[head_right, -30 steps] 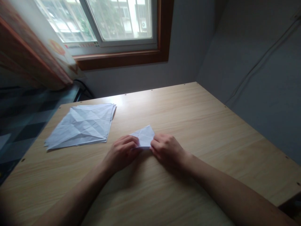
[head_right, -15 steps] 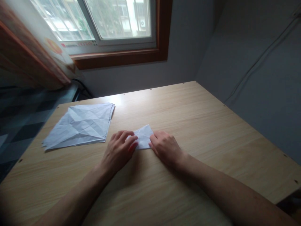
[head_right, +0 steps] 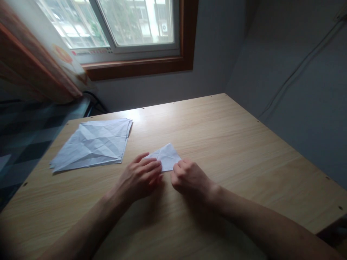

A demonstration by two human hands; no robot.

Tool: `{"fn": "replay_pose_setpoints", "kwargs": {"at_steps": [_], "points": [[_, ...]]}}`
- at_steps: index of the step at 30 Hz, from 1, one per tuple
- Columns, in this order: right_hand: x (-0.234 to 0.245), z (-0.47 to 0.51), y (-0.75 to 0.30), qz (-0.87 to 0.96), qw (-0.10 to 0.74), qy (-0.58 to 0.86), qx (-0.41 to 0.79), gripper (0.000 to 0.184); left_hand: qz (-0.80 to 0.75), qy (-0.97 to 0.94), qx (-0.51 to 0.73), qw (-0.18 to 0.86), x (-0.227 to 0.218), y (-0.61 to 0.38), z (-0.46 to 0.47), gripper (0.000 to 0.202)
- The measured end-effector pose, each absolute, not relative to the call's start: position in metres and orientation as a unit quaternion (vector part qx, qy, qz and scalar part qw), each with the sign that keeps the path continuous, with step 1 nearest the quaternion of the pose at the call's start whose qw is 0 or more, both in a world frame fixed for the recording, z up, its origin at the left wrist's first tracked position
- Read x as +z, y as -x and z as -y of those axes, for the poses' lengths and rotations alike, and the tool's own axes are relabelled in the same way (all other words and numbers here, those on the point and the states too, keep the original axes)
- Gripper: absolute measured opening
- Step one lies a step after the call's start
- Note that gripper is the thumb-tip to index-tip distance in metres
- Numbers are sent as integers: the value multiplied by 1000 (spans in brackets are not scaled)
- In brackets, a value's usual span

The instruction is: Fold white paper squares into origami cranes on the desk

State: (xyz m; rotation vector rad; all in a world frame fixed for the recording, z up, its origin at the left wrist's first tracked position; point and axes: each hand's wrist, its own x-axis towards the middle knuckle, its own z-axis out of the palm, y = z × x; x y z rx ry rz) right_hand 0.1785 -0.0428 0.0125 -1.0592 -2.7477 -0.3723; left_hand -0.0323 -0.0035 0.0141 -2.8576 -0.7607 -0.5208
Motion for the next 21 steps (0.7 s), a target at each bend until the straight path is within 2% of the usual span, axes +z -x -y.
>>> {"fn": "replay_pose_setpoints", "kwargs": {"at_steps": [3,6,13,21], "points": [[17,54,-169,906,92,380,-161,25,283,940,-158,103,16,32,3,28],[18,64,-162,897,110,396,-163,24,308,933,-136,124,17,31,3,28],[12,83,-147,916,137,346,-146,24,395,908,-83,112,10,30,3,45],[-2,61,-162,901,286,321,51,18,417,906,-66,36,-2,37,-5,59]]}}
